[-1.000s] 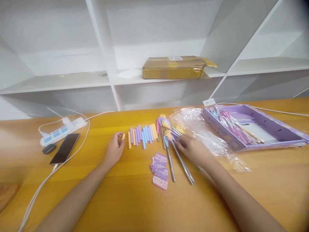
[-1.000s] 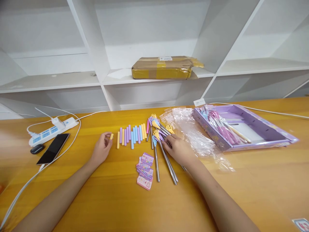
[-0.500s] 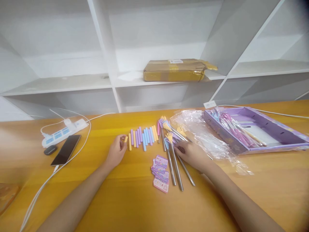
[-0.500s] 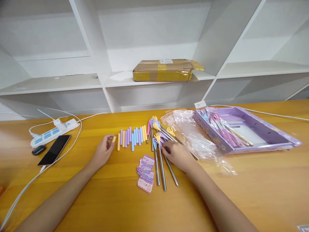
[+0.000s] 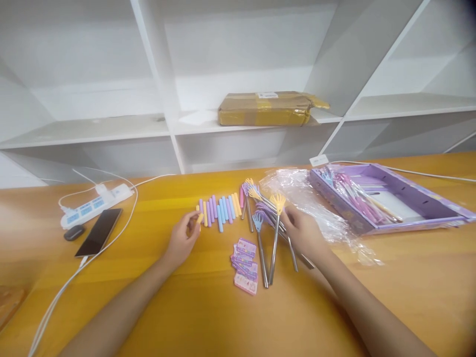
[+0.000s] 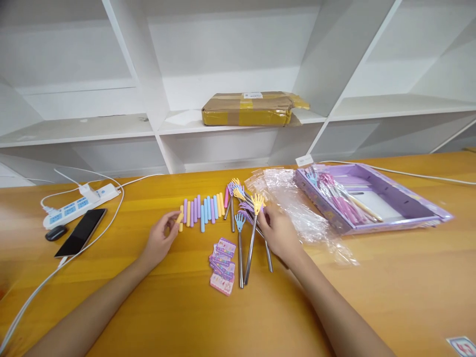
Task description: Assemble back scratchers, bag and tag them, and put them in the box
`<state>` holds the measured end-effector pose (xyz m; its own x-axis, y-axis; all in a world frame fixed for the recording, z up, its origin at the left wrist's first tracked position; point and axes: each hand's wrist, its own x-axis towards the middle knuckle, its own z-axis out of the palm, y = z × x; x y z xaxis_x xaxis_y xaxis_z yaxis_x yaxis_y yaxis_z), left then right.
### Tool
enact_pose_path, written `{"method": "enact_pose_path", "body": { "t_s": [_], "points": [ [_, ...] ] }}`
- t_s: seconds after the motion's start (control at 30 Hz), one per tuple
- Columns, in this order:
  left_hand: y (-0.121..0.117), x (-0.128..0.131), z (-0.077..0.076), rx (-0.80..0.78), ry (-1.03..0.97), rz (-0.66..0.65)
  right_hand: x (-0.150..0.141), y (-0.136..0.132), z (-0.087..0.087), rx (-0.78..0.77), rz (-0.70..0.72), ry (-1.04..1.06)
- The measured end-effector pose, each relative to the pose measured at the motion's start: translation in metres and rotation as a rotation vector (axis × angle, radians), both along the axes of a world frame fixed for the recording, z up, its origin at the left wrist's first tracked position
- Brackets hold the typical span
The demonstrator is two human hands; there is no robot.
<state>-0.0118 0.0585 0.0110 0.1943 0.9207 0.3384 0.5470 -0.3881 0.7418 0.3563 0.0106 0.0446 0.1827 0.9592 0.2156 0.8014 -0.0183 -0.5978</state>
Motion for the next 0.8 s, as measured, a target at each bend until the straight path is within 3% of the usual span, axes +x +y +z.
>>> {"method": "enact_pose_path", "body": {
  "t_s": [0.13, 0.27, 0.4, 0.53, 0.67, 0.8],
  "points": [
    [-0.018, 0.011, 0.0, 0.067, 0.075, -0.209, 0.007, 0.001, 0.002, 0.016, -0.133, -0.057],
    [-0.025, 0.017, -0.003, 0.088, 0.127, -0.356, 0.017, 0.004, 0.011, -0.193, -0.242, -0.515],
    [-0.025, 0.018, -0.006, 0.116, 0.181, -0.444, 0.02, 0.003, 0.019, -0.232, -0.264, -0.756],
    [-0.024, 0.017, -0.008, 0.122, 0.203, -0.447, 0.018, 0.001, 0.012, -0.197, -0.183, -0.909],
    [-0.023, 0.015, -0.008, 0.109, 0.183, -0.468, 0.021, 0.0, 0.006, -0.216, -0.184, -0.824],
    [-0.025, 0.017, -0.003, 0.051, 0.107, -0.41, 0.027, -0.001, 0.016, 0.046, -0.265, -0.341]
  ]
}}
